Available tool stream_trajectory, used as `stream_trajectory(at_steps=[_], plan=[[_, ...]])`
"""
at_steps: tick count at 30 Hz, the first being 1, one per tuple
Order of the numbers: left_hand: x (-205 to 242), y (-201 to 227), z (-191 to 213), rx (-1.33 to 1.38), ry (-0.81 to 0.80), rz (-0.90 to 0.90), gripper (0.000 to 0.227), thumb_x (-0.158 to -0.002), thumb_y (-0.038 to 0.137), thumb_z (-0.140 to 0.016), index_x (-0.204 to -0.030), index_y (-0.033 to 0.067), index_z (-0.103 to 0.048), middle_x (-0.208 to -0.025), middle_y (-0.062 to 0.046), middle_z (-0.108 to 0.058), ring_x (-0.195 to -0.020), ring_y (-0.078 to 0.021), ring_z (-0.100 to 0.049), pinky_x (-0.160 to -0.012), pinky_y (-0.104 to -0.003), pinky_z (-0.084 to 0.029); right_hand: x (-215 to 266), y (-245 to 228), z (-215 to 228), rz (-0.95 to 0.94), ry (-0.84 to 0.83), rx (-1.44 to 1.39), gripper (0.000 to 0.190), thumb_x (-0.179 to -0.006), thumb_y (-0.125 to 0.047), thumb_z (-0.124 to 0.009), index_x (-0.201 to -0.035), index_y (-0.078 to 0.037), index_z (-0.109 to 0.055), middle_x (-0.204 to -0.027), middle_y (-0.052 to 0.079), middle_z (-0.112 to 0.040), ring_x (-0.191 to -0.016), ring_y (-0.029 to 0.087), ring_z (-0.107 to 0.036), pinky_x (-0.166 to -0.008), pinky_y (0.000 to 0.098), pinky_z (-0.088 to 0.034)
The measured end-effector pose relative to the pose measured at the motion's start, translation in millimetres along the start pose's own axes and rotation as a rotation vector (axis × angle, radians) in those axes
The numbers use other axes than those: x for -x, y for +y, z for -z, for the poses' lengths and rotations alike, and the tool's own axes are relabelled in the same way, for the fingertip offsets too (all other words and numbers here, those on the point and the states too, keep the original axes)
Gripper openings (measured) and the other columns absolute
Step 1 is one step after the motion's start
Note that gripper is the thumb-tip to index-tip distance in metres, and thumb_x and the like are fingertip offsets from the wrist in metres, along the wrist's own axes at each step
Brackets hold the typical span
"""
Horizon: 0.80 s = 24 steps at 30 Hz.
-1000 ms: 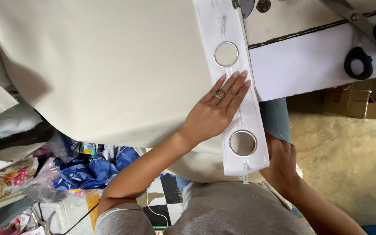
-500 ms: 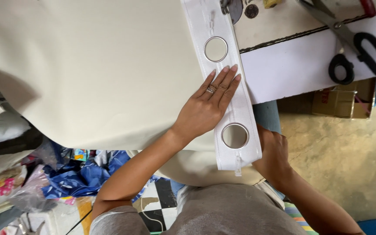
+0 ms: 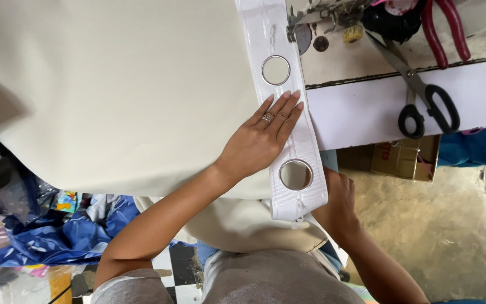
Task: The person aligns a white eyelet header tape onto beige fabric and guides the material through an industrial sewing machine.
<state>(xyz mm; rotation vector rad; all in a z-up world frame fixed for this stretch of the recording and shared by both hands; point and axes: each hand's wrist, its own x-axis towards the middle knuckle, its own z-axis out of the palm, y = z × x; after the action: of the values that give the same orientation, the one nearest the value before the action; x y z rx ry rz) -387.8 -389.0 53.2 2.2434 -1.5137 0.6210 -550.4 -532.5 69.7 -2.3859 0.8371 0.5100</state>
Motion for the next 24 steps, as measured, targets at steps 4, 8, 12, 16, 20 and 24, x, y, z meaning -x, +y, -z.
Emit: stream_trajectory(at_steps=[4,8,12,16,20,24], plan=[[-1,-3,-1,0.011,0.017,0.011,0.042,-0.106,0.0,-0.042,-0.146,-0.0051,-0.056,-0.15,-0.027,-0.056,-0.142,-0.034,-0.055,-0.119,-0.048,-0.041,-4,-2,-1,-0.02,0.045,-0.025,0.035,-0.083,-0.039,-0.061,-0.082,-0.006,-0.07,-0.079,0.017,-0.074,-0.097,0.045,-0.071,-0.085,0.0537,-0.055],[-5,-8,0,-0.004,0.011,0.0,0.041,-0.106,0.001,-0.044,-0.144,-0.0054,-0.057,-0.148,-0.027,-0.059,-0.14,-0.0339,-0.057,-0.119,-0.048,-0.041,-11,3,-2,-0.042,0.074,-0.043,0.039,-0.085,-0.039,-0.06,-0.086,-0.002,-0.072,-0.083,0.022,-0.074,-0.101,0.046,-0.07,-0.089,0.0553,-0.054],[-6,-12,1,-0.001,0.031,-0.009,0.041,-0.104,0.001,-0.047,-0.143,-0.0057,-0.059,-0.144,-0.027,-0.062,-0.138,-0.034,-0.058,-0.119,-0.048,-0.041,-17,-2,8,-0.023,0.075,-0.001,0.04,-0.086,-0.039,-0.057,-0.08,-0.002,-0.072,-0.078,0.022,-0.072,-0.095,0.047,-0.069,-0.079,0.056,-0.053],[-8,-16,2,-0.002,0.056,-0.008,0.04,-0.104,0.001,-0.048,-0.142,-0.0057,-0.06,-0.144,-0.027,-0.062,-0.137,-0.034,-0.06,-0.118,-0.048,-0.042,-21,0,5,-0.019,0.102,-0.037,0.04,-0.085,-0.039,-0.062,-0.078,-0.002,-0.074,-0.077,0.022,-0.073,-0.092,0.049,-0.071,-0.079,0.0536,-0.054],[-8,-18,-2,0.01,0.059,-0.001,0.04,-0.104,0.002,-0.047,-0.141,-0.0055,-0.06,-0.143,-0.026,-0.063,-0.136,-0.0339,-0.06,-0.118,-0.048,-0.042,-26,-1,11,-0.007,0.145,-0.014,0.049,-0.091,-0.045,-0.059,-0.079,0.001,-0.073,-0.075,0.025,-0.072,-0.091,0.051,-0.069,-0.077,0.0565,-0.054],[-9,-22,-8,0.014,0.079,0.007,0.04,-0.104,0.005,-0.047,-0.141,-0.0043,-0.06,-0.144,-0.025,-0.063,-0.136,-0.0328,-0.06,-0.118,-0.046,-0.042,-26,-3,17,0.013,0.153,-0.011,0.052,-0.095,-0.047,-0.056,-0.076,-0.001,-0.073,-0.068,0.023,-0.069,-0.084,0.051,-0.069,-0.074,0.0537,-0.055]])
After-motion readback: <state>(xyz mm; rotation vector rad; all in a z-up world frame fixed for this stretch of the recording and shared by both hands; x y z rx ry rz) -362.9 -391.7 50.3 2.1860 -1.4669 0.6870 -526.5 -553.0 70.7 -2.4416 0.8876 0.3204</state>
